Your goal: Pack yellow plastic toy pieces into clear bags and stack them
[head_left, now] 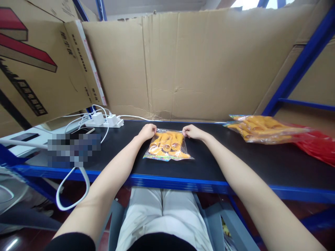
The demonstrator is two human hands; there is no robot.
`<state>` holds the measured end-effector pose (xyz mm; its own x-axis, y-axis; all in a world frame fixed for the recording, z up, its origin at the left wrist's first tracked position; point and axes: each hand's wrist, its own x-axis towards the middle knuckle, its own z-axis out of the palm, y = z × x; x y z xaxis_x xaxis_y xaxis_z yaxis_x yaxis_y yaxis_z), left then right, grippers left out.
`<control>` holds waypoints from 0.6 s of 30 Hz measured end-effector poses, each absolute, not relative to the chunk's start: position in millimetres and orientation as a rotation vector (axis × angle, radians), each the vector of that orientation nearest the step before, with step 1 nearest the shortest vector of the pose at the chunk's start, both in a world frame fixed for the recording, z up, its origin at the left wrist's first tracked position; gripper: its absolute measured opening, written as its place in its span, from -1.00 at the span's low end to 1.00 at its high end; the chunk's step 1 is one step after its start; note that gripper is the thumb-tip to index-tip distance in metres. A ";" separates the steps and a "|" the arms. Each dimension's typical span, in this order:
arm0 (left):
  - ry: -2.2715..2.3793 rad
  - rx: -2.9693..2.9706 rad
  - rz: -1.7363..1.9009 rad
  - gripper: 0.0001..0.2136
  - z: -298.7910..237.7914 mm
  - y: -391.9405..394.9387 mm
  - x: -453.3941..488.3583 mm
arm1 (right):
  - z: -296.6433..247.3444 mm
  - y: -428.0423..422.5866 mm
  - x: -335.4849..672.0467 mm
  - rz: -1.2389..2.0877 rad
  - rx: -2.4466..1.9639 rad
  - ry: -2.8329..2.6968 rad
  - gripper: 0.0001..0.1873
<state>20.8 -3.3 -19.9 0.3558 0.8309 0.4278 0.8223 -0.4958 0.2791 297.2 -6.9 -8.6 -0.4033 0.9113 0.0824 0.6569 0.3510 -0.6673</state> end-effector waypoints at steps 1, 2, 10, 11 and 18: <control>1.573 2.595 0.811 -0.79 -19.8 -3.6 20.9 | -7.7 -7.9 296.7 0.786 -1.369 -2.172 -0.76; 1.579 2.615 0.791 -0.80 -19.6 -4.2 21.2 | -6.6 -8.9 296.1 0.805 -1.369 -2.168 -0.77; 1.686 2.730 0.727 -0.83 -11.9 -18.0 27.2 | 2.4 -19.0 293.2 0.872 -1.403 -2.139 -0.68; 1.689 2.742 0.741 -0.83 -10.4 -20.5 28.5 | 2.8 -20.3 293.0 0.826 -1.433 -2.158 -0.61; 1.618 2.782 0.880 -0.79 -5.8 -29.7 35.7 | -1.7 -18.3 291.5 0.473 -1.483 -2.190 -0.49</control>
